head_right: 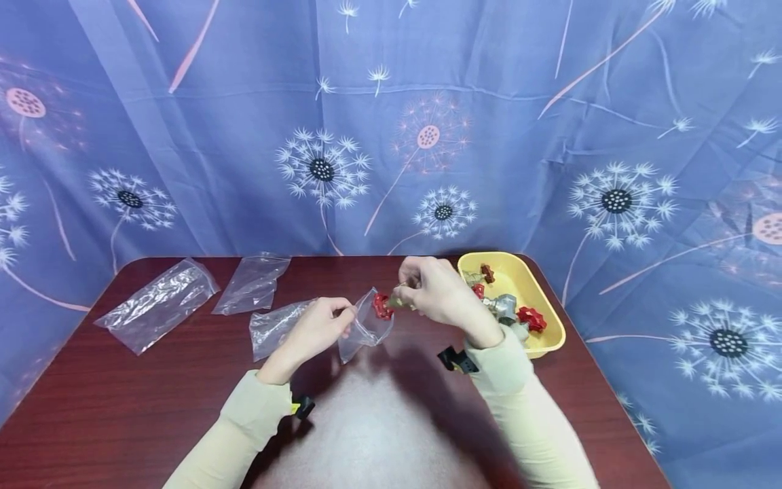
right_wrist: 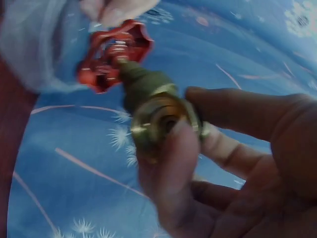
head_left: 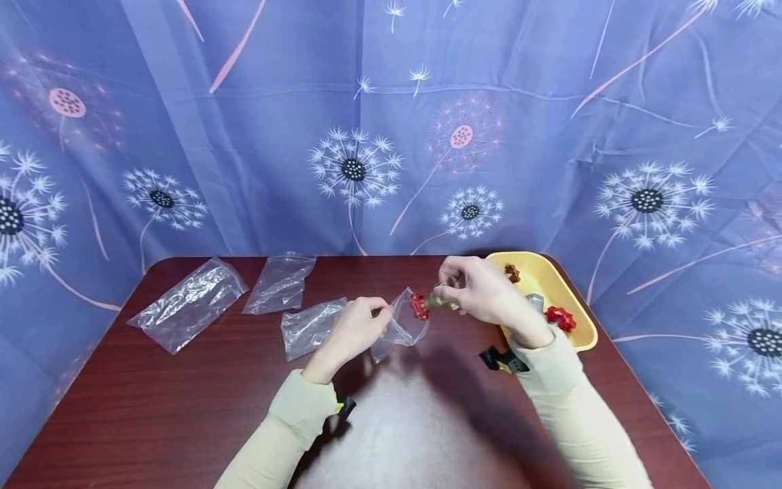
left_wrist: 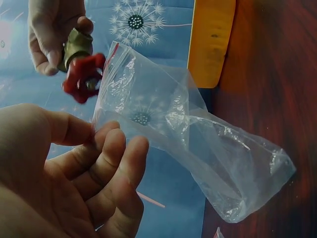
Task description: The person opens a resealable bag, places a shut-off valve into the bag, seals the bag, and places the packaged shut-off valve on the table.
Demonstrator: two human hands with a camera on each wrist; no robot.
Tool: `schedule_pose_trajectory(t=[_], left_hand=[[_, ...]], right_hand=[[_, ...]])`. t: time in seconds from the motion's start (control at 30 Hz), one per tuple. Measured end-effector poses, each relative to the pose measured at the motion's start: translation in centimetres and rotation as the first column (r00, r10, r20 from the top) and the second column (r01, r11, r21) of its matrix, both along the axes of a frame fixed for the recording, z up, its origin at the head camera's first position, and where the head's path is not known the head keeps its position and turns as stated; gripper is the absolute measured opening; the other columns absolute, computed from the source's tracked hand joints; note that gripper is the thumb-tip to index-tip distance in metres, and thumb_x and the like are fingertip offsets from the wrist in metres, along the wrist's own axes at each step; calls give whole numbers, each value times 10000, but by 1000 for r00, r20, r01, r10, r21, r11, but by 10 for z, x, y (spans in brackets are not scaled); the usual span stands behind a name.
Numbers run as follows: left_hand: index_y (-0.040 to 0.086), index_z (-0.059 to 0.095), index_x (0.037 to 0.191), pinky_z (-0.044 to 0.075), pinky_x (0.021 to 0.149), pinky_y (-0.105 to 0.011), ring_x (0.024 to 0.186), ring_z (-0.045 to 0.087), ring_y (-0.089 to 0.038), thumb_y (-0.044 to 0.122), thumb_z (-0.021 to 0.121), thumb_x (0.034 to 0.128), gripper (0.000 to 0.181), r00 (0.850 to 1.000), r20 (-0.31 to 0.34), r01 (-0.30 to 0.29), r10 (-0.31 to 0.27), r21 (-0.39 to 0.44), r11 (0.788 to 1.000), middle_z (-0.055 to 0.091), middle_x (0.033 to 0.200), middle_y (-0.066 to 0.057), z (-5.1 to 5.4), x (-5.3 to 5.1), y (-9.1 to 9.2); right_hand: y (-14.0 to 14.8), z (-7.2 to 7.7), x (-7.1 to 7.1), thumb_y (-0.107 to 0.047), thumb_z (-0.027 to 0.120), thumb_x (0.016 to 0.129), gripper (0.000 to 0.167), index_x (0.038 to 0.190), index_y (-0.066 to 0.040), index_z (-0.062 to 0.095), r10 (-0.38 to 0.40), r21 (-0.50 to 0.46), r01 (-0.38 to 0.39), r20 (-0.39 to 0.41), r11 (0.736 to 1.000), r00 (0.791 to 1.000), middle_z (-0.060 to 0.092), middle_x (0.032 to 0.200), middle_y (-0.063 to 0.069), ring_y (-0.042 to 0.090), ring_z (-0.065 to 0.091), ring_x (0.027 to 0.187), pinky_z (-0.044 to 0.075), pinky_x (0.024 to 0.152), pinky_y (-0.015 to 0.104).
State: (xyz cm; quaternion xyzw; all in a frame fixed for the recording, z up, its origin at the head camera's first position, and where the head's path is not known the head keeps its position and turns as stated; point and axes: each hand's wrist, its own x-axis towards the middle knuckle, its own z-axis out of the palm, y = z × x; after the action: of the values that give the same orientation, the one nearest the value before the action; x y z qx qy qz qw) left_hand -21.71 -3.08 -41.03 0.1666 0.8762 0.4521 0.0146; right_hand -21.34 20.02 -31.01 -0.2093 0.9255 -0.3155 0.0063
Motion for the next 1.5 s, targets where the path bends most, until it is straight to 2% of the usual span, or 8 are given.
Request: schedule_pose_trajectory(t=[0.13, 0.23, 0.37, 0.5, 0.7, 0.97, 1.27, 1.5], left_hand=[[210, 657, 759, 414, 550, -322, 506, 527, -104, 257, 538, 945, 226, 1000, -7, 6, -6, -10, 1000, 582, 562, 89, 1, 0, 1], [203, 665, 771, 410, 536, -319, 511, 532, -103, 248, 540, 941, 216, 1000, -11, 7, -8, -3, 1000, 584, 569, 86, 2, 1, 2], [195, 674, 786, 389, 498, -306, 495, 524, -102, 231, 544, 939, 204, 1000, -12, -5, 5, -1, 1000, 585, 571, 83, 2, 1, 1], [202, 671, 778, 387, 498, -306, 503, 542, -96, 237, 546, 942, 209, 1000, -21, -15, 14, -17, 1000, 588, 565, 89, 2, 0, 0], [199, 657, 759, 393, 513, -316, 515, 549, -103, 245, 533, 946, 228, 1000, -8, -12, 12, -20, 1000, 594, 562, 69, 2, 0, 2], [177, 658, 765, 393, 500, -311, 495, 525, -110, 195, 532, 929, 207, 1000, 7, 6, -6, 23, 1000, 580, 566, 60, 3, 3, 4], [167, 649, 766, 443, 606, -332, 575, 582, -93, 182, 514, 948, 227, 1000, -21, -5, 5, 23, 1000, 612, 587, 48, 3, 3, 6], [159, 669, 829, 452, 624, -332, 572, 594, -72, 150, 504, 925, 191, 1000, -17, -11, 11, 27, 1000, 625, 626, 43, 3, 4, 6]], right_hand=[[-15, -9, -2, -141, 742, 842, 192, 752, -174, 576, -11, 99, 20, -88, 995, 996, 531, 612, -25, 142, 538, 541, 424, 515, 321], [-27, -14, -5, -127, 733, 812, 136, 767, -161, 610, -20, 174, 45, -142, 984, 990, 515, 622, -35, 155, 495, 587, 409, 566, 334], [-41, -17, -6, -124, 732, 820, 89, 823, -142, 645, -35, 237, 65, -129, 969, 991, 539, 641, -34, 183, 519, 610, 436, 592, 356], [-52, -19, -7, -131, 745, 817, 107, 794, -147, 641, -38, 281, 71, -121, 957, 992, 551, 634, -32, 203, 536, 608, 453, 598, 377], [-64, -25, -11, -120, 757, 790, 131, 747, -151, 637, -56, 297, 89, -117, 951, 992, 582, 641, -30, 223, 561, 632, 469, 624, 386], [-69, -43, -16, -85, 736, 792, 93, 826, -153, 682, -107, 230, 114, -45, 966, 993, 617, 701, -42, 186, 585, 657, 479, 619, 353], [-68, -56, -21, -148, 759, 772, 112, 803, -191, 660, -120, 225, 130, -59, 966, 991, 606, 694, -65, 185, 582, 658, 473, 602, 368], [-68, -66, -26, -141, 750, 757, 121, 815, -211, 670, -112, 231, 121, -52, 965, 992, 593, 675, -98, 158, 568, 659, 465, 605, 364]])
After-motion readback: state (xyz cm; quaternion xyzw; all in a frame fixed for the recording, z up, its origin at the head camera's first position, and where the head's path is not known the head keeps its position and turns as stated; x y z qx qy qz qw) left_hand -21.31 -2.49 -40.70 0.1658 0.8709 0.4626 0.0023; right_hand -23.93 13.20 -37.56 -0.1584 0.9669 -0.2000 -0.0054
